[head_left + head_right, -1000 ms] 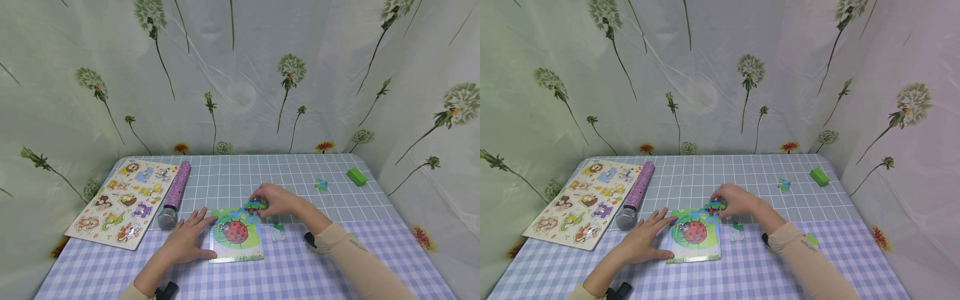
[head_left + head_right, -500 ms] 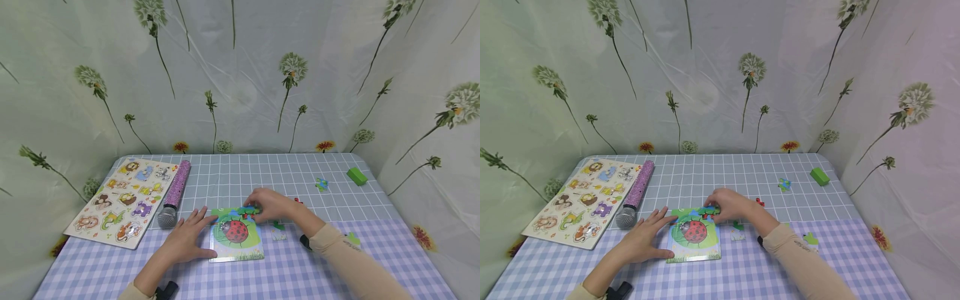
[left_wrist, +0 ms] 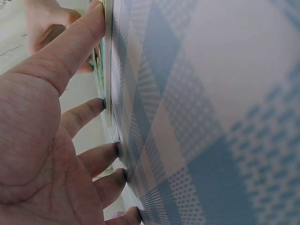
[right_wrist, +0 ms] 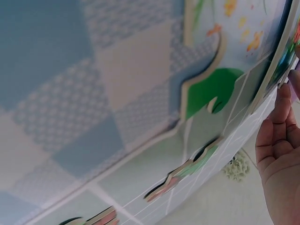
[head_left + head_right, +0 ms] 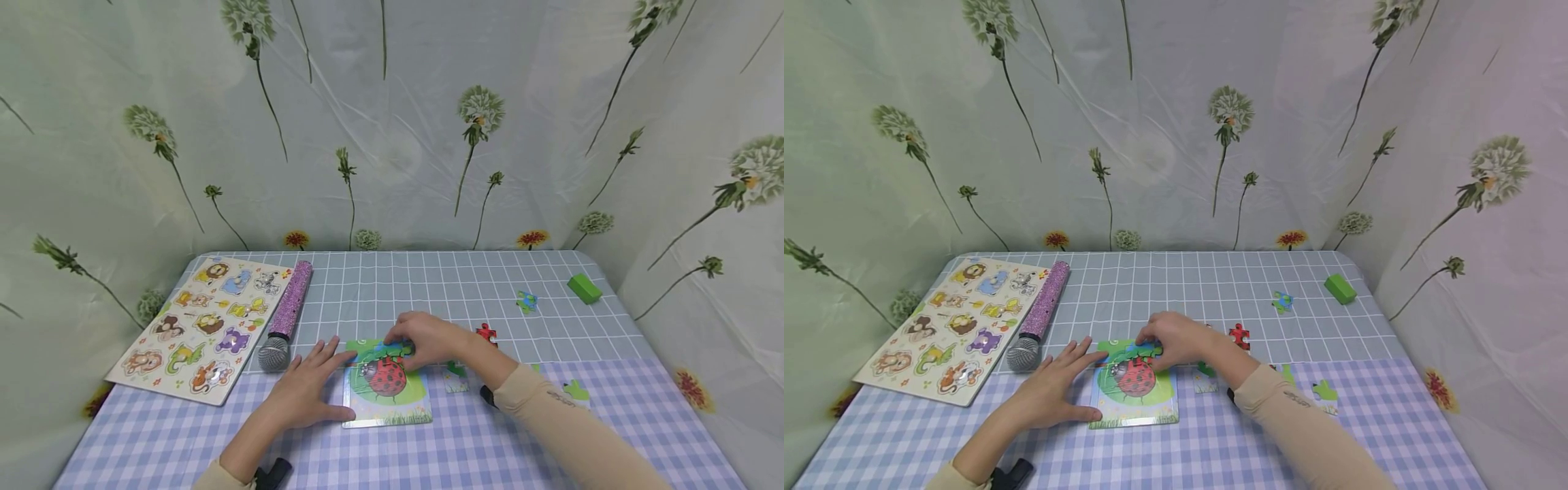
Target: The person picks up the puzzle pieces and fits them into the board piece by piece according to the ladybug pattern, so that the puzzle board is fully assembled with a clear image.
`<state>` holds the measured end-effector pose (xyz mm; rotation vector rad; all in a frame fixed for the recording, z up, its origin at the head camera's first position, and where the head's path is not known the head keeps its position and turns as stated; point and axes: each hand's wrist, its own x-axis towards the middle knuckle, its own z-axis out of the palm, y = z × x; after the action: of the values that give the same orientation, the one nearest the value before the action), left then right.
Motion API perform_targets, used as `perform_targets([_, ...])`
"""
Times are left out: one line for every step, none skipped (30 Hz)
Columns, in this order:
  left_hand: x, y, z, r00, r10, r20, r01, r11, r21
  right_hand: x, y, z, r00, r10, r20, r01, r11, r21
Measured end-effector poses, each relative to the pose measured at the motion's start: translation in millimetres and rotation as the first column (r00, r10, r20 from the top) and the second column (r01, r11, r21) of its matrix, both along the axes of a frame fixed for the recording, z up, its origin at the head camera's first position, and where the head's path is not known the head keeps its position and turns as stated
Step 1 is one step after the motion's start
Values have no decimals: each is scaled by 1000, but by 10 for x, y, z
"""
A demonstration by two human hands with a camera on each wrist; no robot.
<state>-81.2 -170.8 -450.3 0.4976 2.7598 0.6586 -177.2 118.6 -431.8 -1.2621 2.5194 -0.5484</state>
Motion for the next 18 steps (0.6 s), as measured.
perform_targets([-1, -1, -3, 1000, 0, 0, 0, 1000, -1, 2, -12, 1, 1000, 4, 0, -4, 1000, -2])
perform_targets([-3, -3, -7, 1000, 0, -1, 0, 1000, -2, 3, -21, 0, 1000, 6, 1, -6, 1000, -4])
perform_targets([-3, -4, -11, 1000, 0, -1, 0, 1000, -3, 6, -31, 1, 1000, 7, 1, -7, 1000, -6])
perform_targets([-5, -4, -13, 1000, -1, -1, 1, 1000, -4, 5, -38, 1, 1000, 9, -1, -9, 1000, -5])
perform_targets([-5, -3, -12, 1000, -1, -2, 1, 1000, -4, 3, -45, 0, 1000, 11, -4, -11, 1000, -3])
perform_targets([-7, -2, -14, 1000, -1, -2, 1, 1000, -5, 1, -52, 1, 1000, 12, -6, -12, 1000, -1])
perform_targets([-8, -2, -15, 1000, 0, -2, 0, 1000, -5, -1, -57, 0, 1000, 14, -7, -14, 1000, 1])
perform_targets([-9, -1, -16, 1000, 0, -1, 0, 1000, -6, -3, -62, -1, 1000, 15, -10, -14, 1000, 2])
perform_targets([-10, -1, -14, 1000, 0, -1, 0, 1000, -6, -5, -67, -1, 1000, 15, -12, -15, 1000, 2])
perform_targets([-11, 0, -13, 1000, -1, 0, 1, 1000, -6, -7, -72, 0, 1000, 16, -14, -16, 1000, 4])
perform_targets([-11, 1, -10, 1000, -1, 1, 1, 1000, -6, -8, -75, 0, 1000, 18, -18, -18, 1000, 5])
perform_targets([-11, 1, -8, 1000, -1, 2, 1, 1000, -6, -9, -78, 1, 1000, 20, -21, -20, 1000, 7])
perform_targets([-12, 1, -7, 1000, -2, 2, 2, 1000, -6, -10, -83, 1, 999, 22, -24, -21, 1000, 10])
perform_targets([-12, 1, -6, 1000, -2, 3, 2, 1000, -6, -10, -86, 3, 999, 23, -26, -22, 1000, 11])
perform_targets([-12, 1, -5, 1000, -2, 3, 2, 1000, -5, -11, -92, 4, 999, 24, -26, -23, 1000, 12])
perform_targets([-12, 1, -5, 1000, -2, 4, 2, 1000, -6, -10, -97, 7, 999, 25, -26, -25, 1000, 13])
perform_targets([-12, 1, -5, 1000, -1, 4, 1, 1000, -6, -10, -104, 10, 999, 26, -25, -25, 1000, 14])
perform_targets([-13, 1, -6, 1000, -1, 4, 2, 1000, -6, -10, -111, 11, 999, 26, -23, -26, 1000, 13])
